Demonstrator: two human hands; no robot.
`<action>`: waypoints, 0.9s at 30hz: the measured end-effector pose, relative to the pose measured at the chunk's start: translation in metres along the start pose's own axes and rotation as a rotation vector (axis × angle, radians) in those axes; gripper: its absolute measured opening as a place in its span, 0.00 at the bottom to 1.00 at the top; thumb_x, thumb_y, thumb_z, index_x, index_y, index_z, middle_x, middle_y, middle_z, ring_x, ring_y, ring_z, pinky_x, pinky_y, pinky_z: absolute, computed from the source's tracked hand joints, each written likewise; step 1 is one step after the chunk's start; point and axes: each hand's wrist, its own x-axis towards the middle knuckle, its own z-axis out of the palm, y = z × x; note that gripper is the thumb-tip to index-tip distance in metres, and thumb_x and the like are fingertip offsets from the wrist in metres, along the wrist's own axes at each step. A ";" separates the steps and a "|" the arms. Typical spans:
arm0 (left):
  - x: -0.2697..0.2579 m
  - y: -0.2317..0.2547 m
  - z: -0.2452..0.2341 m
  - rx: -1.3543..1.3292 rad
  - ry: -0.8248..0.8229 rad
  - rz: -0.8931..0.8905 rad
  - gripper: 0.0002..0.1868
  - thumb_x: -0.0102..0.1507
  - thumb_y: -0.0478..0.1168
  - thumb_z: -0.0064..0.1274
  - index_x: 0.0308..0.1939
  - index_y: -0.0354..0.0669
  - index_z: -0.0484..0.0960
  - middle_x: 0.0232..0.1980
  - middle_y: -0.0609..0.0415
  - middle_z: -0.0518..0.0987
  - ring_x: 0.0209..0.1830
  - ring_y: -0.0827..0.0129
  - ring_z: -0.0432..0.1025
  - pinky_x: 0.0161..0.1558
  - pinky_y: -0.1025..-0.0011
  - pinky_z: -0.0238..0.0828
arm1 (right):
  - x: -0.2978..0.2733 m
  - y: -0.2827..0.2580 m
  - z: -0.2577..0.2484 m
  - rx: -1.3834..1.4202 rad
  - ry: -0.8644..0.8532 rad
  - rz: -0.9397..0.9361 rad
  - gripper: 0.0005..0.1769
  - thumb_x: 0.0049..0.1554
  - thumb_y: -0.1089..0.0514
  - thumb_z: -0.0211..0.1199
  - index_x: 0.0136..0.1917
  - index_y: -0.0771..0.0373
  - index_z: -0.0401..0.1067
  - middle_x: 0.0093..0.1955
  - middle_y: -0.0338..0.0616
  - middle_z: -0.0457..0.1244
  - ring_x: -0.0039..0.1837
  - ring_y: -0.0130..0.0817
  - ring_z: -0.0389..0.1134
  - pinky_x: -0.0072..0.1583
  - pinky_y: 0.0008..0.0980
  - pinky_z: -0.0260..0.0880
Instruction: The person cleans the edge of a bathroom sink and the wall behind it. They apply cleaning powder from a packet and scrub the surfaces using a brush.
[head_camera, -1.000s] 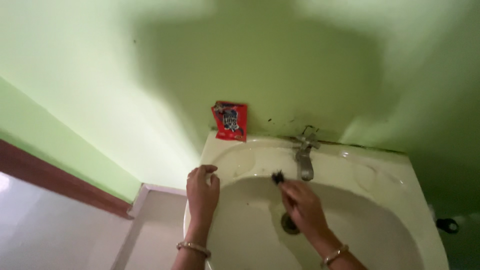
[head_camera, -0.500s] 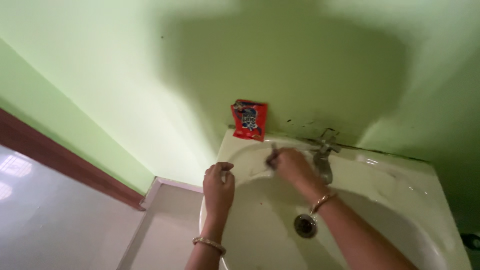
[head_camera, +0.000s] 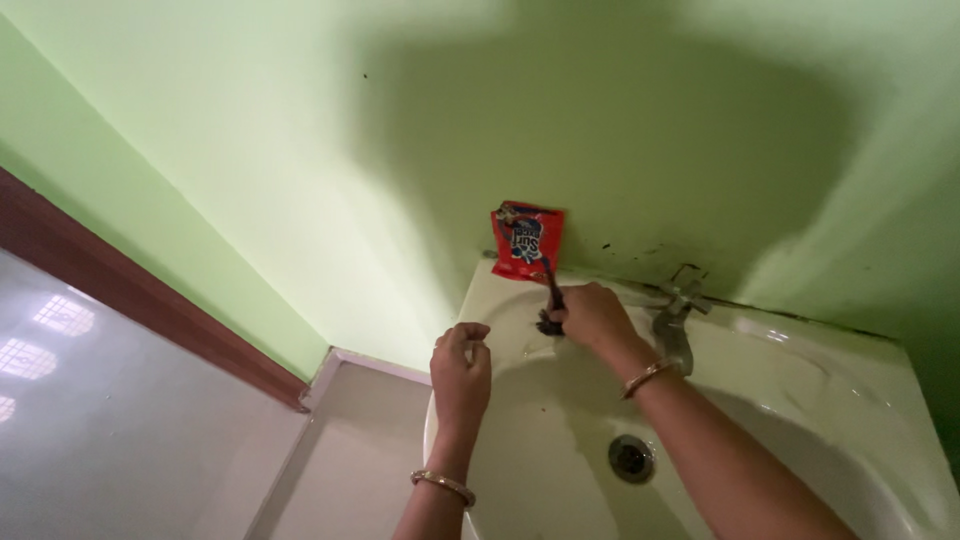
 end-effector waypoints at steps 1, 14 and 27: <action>0.000 0.000 0.000 -0.030 -0.006 -0.019 0.11 0.60 0.30 0.48 0.43 0.39 0.83 0.44 0.49 0.84 0.48 0.60 0.77 0.51 0.63 0.73 | -0.004 -0.002 0.001 -0.075 0.018 0.033 0.12 0.59 0.47 0.67 0.46 0.56 0.81 0.42 0.49 0.72 0.47 0.44 0.76 0.54 0.42 0.73; -0.002 -0.004 0.001 -0.231 0.049 -0.056 0.16 0.63 0.32 0.40 0.51 0.37 0.80 0.51 0.47 0.82 0.51 0.61 0.77 0.55 0.65 0.73 | -0.036 -0.044 0.016 0.449 0.131 -0.184 0.09 0.55 0.53 0.66 0.48 0.56 0.81 0.44 0.44 0.74 0.44 0.39 0.77 0.51 0.36 0.75; -0.006 -0.005 0.000 -0.295 0.116 0.003 0.20 0.67 0.39 0.37 0.60 0.34 0.73 0.62 0.44 0.75 0.65 0.56 0.67 0.66 0.60 0.61 | -0.038 -0.063 0.026 0.480 0.150 -0.542 0.07 0.53 0.60 0.69 0.47 0.60 0.81 0.45 0.46 0.73 0.47 0.41 0.75 0.53 0.38 0.74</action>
